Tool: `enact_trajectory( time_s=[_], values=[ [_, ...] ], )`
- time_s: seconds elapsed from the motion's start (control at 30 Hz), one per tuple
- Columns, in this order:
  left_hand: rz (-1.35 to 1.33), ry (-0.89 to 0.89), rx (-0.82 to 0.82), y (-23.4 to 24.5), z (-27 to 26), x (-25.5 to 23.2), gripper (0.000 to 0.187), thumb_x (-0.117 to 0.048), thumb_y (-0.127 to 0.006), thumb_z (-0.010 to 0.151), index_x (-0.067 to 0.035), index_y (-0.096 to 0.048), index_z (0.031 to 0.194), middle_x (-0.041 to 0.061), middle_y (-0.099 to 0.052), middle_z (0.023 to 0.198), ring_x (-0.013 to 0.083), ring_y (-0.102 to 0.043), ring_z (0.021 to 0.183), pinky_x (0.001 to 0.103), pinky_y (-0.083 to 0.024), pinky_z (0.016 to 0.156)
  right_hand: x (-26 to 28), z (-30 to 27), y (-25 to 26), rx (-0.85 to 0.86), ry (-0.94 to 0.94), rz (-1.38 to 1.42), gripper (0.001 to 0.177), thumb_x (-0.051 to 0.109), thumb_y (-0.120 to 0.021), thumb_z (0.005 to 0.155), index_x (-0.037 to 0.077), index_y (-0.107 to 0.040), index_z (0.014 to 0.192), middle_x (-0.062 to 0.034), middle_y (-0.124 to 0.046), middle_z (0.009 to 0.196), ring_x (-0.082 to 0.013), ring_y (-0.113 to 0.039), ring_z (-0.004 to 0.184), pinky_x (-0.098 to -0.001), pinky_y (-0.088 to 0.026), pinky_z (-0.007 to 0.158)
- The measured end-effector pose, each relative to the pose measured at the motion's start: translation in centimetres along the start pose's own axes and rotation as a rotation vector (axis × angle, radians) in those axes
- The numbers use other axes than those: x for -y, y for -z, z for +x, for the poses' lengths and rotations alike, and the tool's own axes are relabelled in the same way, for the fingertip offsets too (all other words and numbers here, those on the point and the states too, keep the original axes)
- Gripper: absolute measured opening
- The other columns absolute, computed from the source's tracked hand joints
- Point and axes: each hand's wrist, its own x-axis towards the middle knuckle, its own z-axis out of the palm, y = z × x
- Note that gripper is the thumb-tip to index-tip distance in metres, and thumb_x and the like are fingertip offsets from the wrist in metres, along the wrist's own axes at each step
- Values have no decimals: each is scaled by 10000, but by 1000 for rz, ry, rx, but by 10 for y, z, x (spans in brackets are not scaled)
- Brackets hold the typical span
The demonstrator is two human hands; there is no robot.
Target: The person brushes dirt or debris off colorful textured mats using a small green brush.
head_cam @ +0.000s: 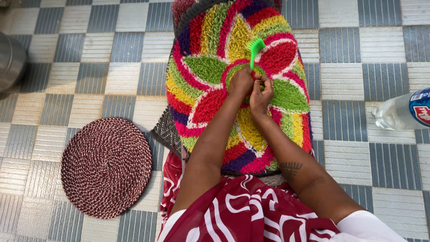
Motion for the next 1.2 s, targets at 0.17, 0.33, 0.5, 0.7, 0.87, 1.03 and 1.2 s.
enact_trajectory(
  time_s=[0.17, 0.33, 0.5, 0.7, 0.87, 1.03, 1.2],
  values=[
    [-129, 56, -1, 17, -9, -22, 229, -264, -503, 1014, -92, -641, 1078, 211, -723, 897, 415, -708, 809, 571, -516, 697, -1, -2, 0, 14, -78, 74, 149, 26, -563, 1016, -15, -665, 1116, -94, -589, 1153, -188, -587, 1045, -349, -498, 955],
    [-122, 217, -57, 7, 12, -21, 214, -230, -503, 1030, -83, -644, 1095, 209, -716, 874, 417, -693, 808, 579, -499, 692, -4, -2, -3, -6, -108, 149, 146, 48, -537, 1038, -11, -657, 1098, -85, -593, 1149, -181, -600, 1087, -344, -492, 989],
    [-31, -14, 40, -3, 32, -7, 166, -180, -546, 985, -80, -660, 1051, 185, -725, 911, 390, -714, 797, 543, -529, 679, -6, -2, -4, 3, -164, 311, 160, 70, -499, 1058, 12, -628, 1132, -72, -635, 1129, -165, -603, 1081, -326, -483, 1004],
    [-190, 129, -178, 9, 45, -12, 205, -180, -496, 1051, -62, -650, 1117, 212, -712, 856, 394, -693, 752, 540, -507, 639, -4, -5, -5, 15, -93, 216, 182, 62, -485, 1086, -8, -639, 1154, -79, -599, 1146, -181, -597, 1089, -325, -479, 1005],
    [-286, 71, -69, -19, 49, -19, 215, -180, -539, 1026, -36, -696, 1059, 206, -695, 815, 316, -689, 702, 501, -501, 640, 1, -8, -2, -61, -3, 92, 225, 74, -474, 1082, 1, -572, 1271, -89, -515, 1217, -184, -535, 1117, -348, -447, 1009],
    [-234, 166, 234, -28, 33, -35, 251, -221, -533, 1026, -128, -718, 1168, 136, -697, 772, 232, -626, 607, 453, -491, 587, -17, -7, -2, -102, -272, 485, 150, 134, -449, 1054, 66, -486, 1182, -52, -518, 1110, -143, -516, 972, -329, -476, 878],
    [-417, 117, 371, -47, 26, -21, 263, -182, -556, 1036, -82, -786, 1116, 84, -715, 772, 149, -589, 611, 382, -494, 591, -30, -11, 2, -111, -180, 529, 112, 89, -423, 1074, 69, -467, 1175, -56, -484, 1106, -142, -476, 1013, -305, -441, 940]
  ],
)
